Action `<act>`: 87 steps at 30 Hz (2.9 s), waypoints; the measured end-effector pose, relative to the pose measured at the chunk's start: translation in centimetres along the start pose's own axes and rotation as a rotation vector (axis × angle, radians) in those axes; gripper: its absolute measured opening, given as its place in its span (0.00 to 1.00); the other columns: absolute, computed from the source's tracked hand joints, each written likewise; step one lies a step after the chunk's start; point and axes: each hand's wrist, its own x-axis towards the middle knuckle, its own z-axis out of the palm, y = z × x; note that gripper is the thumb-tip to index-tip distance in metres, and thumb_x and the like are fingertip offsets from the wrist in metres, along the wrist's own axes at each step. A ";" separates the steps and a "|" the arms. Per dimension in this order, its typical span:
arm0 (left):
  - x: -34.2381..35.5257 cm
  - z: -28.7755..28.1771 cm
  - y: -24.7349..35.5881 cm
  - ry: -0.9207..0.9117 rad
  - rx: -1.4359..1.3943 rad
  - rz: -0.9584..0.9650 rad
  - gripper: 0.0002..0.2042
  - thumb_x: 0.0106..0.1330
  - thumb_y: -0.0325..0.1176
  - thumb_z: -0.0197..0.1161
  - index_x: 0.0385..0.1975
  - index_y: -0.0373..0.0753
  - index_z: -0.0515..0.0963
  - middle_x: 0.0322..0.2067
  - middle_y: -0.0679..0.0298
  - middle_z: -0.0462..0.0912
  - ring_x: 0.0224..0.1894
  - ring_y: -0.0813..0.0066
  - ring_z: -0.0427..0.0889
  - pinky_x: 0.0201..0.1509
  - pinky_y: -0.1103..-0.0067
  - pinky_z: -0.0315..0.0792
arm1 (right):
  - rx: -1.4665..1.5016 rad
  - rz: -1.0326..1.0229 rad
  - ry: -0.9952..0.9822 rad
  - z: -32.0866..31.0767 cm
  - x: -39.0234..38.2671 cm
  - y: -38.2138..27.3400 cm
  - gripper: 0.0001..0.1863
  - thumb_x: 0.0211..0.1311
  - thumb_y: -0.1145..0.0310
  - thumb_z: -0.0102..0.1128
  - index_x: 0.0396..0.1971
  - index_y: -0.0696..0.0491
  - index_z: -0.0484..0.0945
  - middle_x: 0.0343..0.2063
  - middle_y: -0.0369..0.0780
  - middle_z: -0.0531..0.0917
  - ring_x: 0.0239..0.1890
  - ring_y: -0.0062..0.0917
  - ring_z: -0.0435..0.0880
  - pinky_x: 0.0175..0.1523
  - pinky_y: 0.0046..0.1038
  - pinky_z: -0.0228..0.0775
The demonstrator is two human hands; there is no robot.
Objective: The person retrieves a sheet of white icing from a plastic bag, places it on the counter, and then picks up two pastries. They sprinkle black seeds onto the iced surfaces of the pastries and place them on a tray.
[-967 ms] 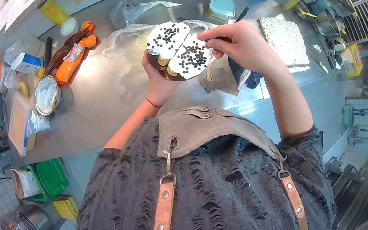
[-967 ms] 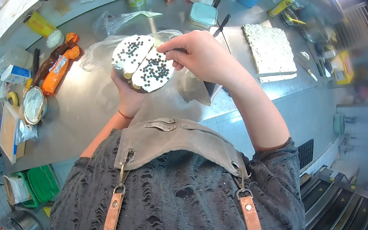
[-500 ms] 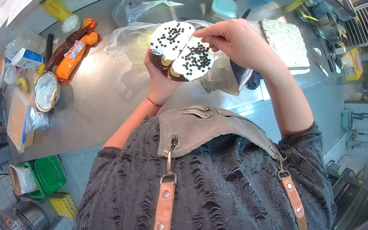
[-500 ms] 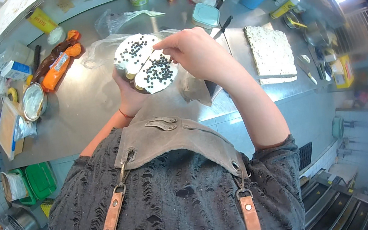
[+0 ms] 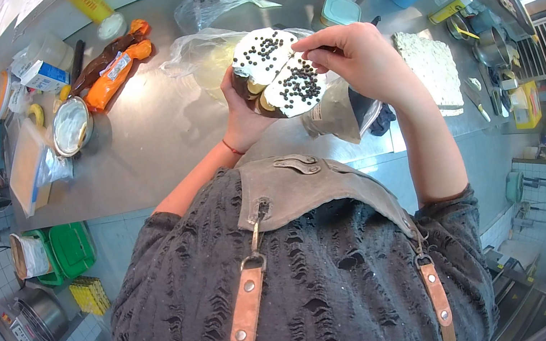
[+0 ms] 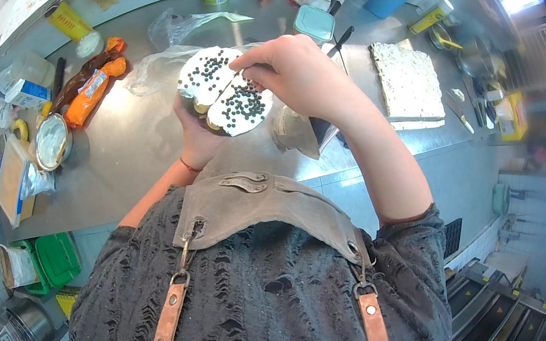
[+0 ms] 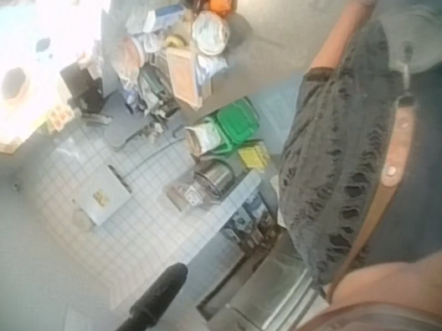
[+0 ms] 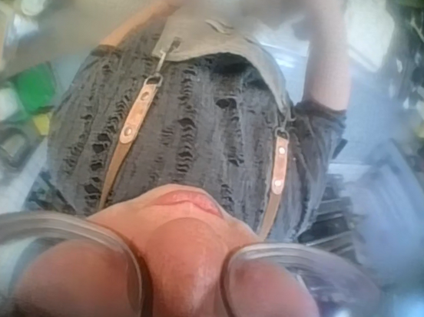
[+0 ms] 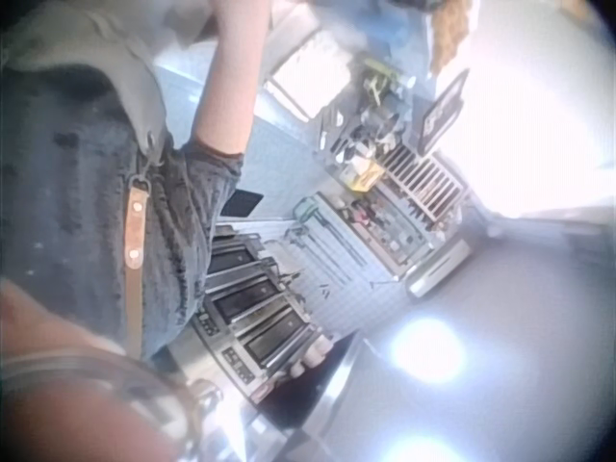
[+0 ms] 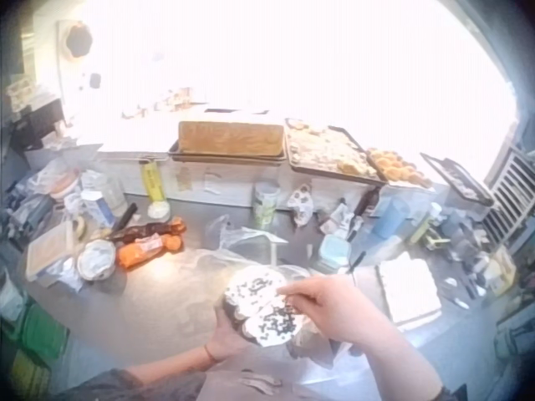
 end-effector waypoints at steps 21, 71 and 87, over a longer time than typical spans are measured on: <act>0.7 0.3 0.8 -0.013 -0.051 0.020 0.60 0.46 0.25 0.86 0.71 0.50 0.41 0.70 0.52 0.60 0.70 0.59 0.70 0.71 0.61 0.72 | -0.143 -0.110 -0.007 1.7 2.7 0.1 0.13 0.67 0.77 0.59 0.48 0.57 0.86 0.37 0.54 0.87 0.41 0.48 0.87 0.48 0.40 0.79; -0.3 -0.4 -0.1 -0.042 -0.124 0.030 0.62 0.44 0.27 0.87 0.72 0.48 0.41 0.70 0.50 0.61 0.71 0.59 0.69 0.72 0.61 0.69 | 0.511 -0.114 -0.076 3.5 5.3 1.6 0.24 0.70 0.87 0.36 0.64 0.61 0.67 0.63 0.47 0.77 0.70 0.32 0.73 0.75 0.35 0.64; -0.7 -1.0 -0.4 -0.052 -0.087 0.039 0.65 0.42 0.27 0.89 0.74 0.49 0.40 0.71 0.52 0.61 0.71 0.59 0.69 0.72 0.62 0.69 | 0.558 -0.159 0.239 0.2 3.5 3.9 0.15 0.77 0.65 0.56 0.47 0.61 0.85 0.46 0.43 0.88 0.53 0.24 0.85 0.63 0.28 0.74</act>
